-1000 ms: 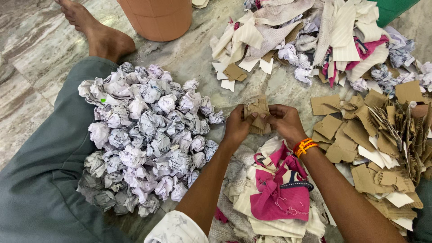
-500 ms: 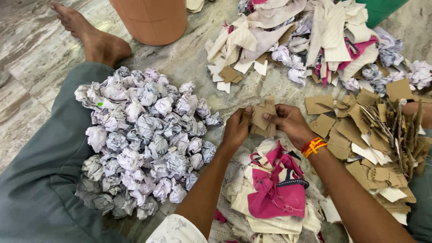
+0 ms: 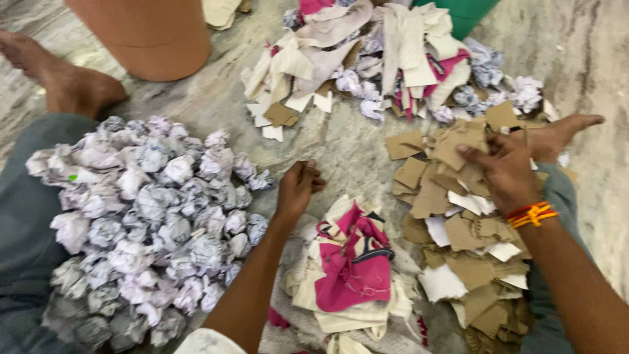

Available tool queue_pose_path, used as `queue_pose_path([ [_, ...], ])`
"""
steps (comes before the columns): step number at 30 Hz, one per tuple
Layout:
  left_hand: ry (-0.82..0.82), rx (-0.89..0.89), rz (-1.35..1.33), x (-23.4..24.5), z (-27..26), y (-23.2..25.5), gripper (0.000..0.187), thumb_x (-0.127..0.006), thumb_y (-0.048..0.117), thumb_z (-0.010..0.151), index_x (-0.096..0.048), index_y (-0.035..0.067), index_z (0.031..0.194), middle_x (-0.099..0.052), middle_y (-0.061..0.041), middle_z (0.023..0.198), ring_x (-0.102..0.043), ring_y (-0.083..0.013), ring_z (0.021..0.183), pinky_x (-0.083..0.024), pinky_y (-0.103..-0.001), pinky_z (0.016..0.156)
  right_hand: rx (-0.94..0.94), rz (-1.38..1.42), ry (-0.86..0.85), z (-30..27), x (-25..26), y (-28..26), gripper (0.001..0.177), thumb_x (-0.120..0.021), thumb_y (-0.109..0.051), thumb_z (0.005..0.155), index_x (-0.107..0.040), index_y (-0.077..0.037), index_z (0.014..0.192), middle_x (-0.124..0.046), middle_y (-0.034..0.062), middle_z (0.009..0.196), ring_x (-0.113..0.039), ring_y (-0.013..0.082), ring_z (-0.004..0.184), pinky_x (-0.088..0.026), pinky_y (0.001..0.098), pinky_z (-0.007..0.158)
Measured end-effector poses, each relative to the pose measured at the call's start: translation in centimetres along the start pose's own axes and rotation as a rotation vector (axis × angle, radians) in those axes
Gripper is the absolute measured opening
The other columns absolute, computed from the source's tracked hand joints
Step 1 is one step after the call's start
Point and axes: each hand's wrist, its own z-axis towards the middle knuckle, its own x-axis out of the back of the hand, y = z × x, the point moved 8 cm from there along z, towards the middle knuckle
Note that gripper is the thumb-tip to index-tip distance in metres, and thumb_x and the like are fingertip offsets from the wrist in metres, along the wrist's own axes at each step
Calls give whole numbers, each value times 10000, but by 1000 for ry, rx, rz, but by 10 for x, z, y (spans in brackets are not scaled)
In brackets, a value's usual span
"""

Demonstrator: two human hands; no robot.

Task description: The person sits on the floor and sorts through a pile of mixed waste, separating crumpled paper, fabric scraps, and cardboard pieces into distinct piles by hand.

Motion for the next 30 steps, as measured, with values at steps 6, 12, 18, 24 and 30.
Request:
queue_pose_path([
  [6,-14,31,7,1,-2,2,372,-573,320,1030,-612,-29,1153,-688,-129,974,-732,-204,825,-625,-325,726,143,-64,229,31,141,14,271,-745,16,971,-661,86,1218,-734,117,1155,-742,178,976,-636,303,867],
  [12,-20,49,39,-3,-9,17,368,-568,295,1032,-611,-42,1175,-696,-140,1003,-732,-214,866,-629,-331,753,245,-448,416,61,223,52,256,-801,3,932,-708,86,1156,-741,149,1034,-725,232,861,-601,367,739],
  [18,-9,110,80,-10,-22,43,409,-548,316,1031,-614,-46,1209,-689,-150,1068,-734,-227,924,-634,-340,809,415,-1165,375,70,198,72,269,-820,-153,856,-764,24,1050,-732,263,948,-718,386,857,-589,467,820],
  [24,14,200,182,-14,-30,60,442,-510,341,1035,-606,-35,1246,-698,-152,1102,-738,-224,962,-636,-346,854,143,-1253,225,105,195,125,235,-713,-222,946,-788,-44,1080,-737,267,904,-725,433,847,-587,495,862],
  [30,12,198,154,-14,-28,57,434,-508,323,1033,-594,-38,1260,-695,-153,1102,-741,-232,965,-637,-352,854,138,-1400,160,118,192,163,248,-731,-186,867,-791,-46,1063,-728,274,1011,-704,463,951,-573,523,901],
])
